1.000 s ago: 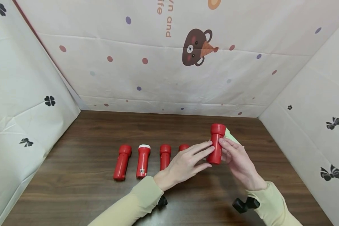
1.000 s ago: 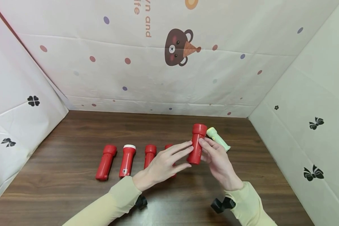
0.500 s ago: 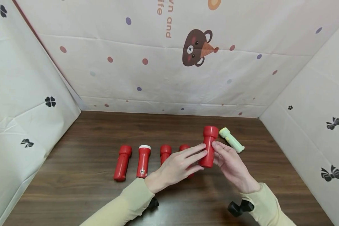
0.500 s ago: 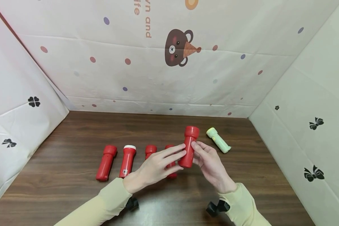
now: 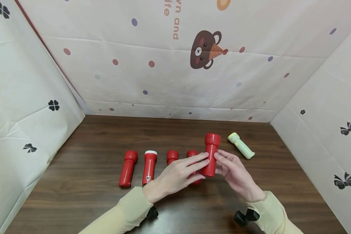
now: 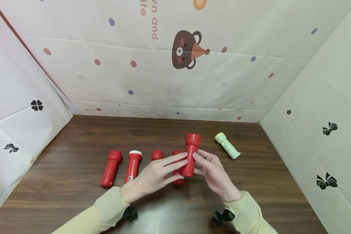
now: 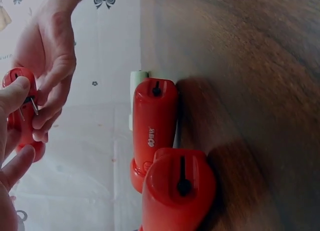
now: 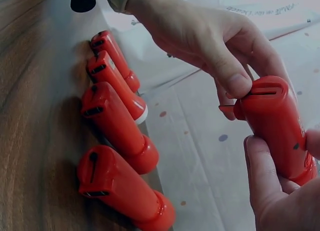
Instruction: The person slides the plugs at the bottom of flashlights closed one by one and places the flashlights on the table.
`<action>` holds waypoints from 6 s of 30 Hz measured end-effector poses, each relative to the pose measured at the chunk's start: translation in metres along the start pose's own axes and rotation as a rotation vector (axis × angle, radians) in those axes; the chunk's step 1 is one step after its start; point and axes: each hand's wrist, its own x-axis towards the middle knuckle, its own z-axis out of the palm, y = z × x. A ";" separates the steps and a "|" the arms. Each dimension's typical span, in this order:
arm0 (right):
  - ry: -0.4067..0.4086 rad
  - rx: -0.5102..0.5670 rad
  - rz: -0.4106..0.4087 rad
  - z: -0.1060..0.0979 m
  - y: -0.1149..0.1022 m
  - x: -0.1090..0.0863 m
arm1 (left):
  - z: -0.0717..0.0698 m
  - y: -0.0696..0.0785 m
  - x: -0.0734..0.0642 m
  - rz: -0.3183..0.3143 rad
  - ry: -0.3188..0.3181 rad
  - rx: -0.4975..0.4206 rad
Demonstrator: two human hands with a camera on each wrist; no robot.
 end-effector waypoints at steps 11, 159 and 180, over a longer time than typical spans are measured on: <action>-0.005 -0.002 0.041 0.004 0.003 0.001 | -0.008 -0.003 -0.004 -0.001 -0.049 -0.061; 0.113 -0.117 0.026 0.023 0.005 0.010 | -0.008 0.006 -0.004 -0.168 0.081 -0.122; 0.202 -0.458 -0.037 0.019 0.010 0.006 | -0.006 0.001 0.012 -0.395 0.153 -0.323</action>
